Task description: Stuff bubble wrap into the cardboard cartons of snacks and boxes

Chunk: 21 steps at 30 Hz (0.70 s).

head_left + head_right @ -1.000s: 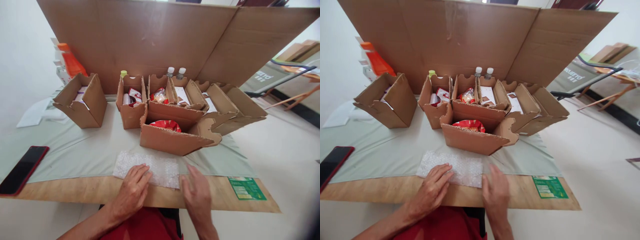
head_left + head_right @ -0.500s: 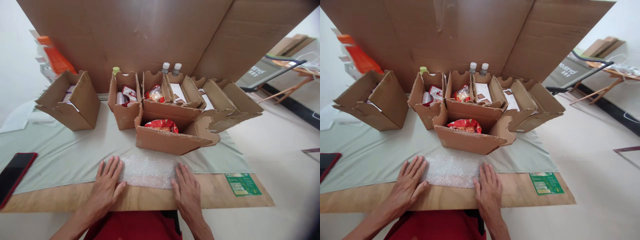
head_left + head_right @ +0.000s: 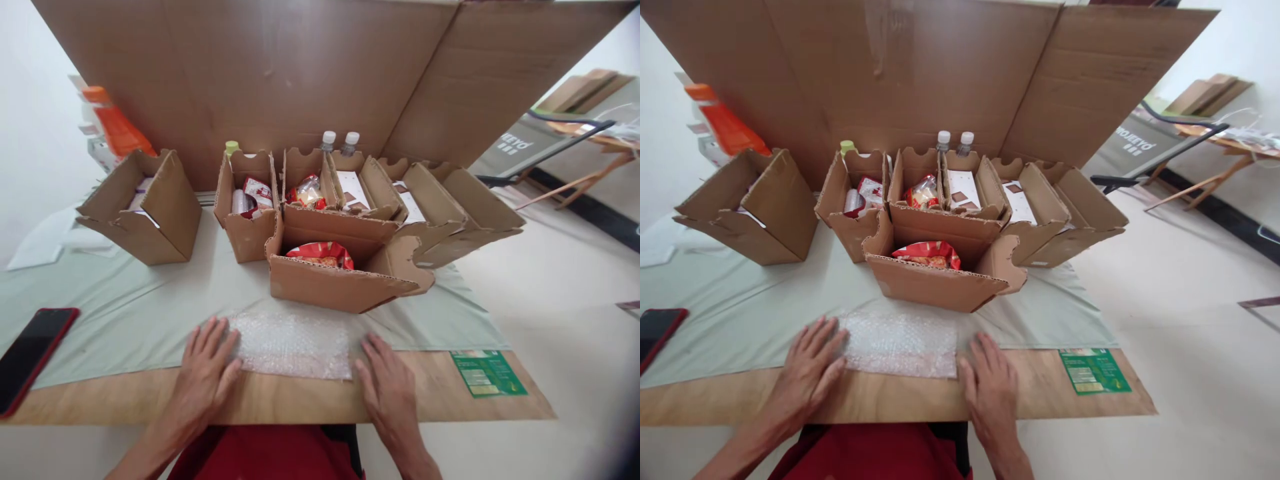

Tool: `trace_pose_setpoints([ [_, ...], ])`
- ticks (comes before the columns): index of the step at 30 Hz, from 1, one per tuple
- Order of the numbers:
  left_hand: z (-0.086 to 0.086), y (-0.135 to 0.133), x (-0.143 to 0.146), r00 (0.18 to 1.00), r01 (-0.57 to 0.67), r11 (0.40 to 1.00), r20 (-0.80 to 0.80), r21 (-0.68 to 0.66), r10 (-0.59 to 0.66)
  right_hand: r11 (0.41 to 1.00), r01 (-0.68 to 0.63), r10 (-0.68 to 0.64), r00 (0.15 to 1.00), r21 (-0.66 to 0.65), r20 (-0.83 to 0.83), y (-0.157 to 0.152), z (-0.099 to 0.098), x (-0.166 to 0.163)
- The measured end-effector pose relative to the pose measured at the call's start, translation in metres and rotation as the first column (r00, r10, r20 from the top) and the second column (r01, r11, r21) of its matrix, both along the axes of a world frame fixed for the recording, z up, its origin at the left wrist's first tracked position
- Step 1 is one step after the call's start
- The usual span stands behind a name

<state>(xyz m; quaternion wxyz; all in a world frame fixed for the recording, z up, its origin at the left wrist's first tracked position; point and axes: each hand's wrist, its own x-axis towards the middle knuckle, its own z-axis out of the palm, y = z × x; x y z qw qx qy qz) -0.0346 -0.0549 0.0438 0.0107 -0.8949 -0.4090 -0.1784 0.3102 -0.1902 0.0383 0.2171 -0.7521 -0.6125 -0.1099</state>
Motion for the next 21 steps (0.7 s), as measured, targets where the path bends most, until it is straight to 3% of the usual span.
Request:
trace_pose_setpoints([
  [4,0.003,0.002,0.000,0.964,-0.257,0.965,0.056,-0.050,0.260,0.998,0.063,-0.063,0.998,-0.008,-0.012,0.019,0.009,0.003],
  [8,0.003,-0.004,0.022,0.946,-0.268,0.959,0.163,-0.096,0.281,0.999,-0.003,0.001,0.999,-0.046,-0.044,0.049,0.013,-0.020],
  [11,0.009,-0.007,0.028,0.925,-0.216,0.968,0.289,-0.130,0.246,0.998,-0.062,0.060,0.969,-0.002,-0.239,0.045,0.017,-0.031],
  [16,0.036,0.013,0.015,0.912,-0.148,0.972,0.355,-0.181,0.205,0.995,-0.017,-0.049,0.775,-0.098,-0.630,0.005,0.033,-0.049],
  [21,0.057,0.077,0.030,0.938,-0.068,0.986,0.327,-0.150,0.114,0.970,-0.203,0.005,0.563,-0.132,-0.827,-0.009,0.032,-0.099],
])
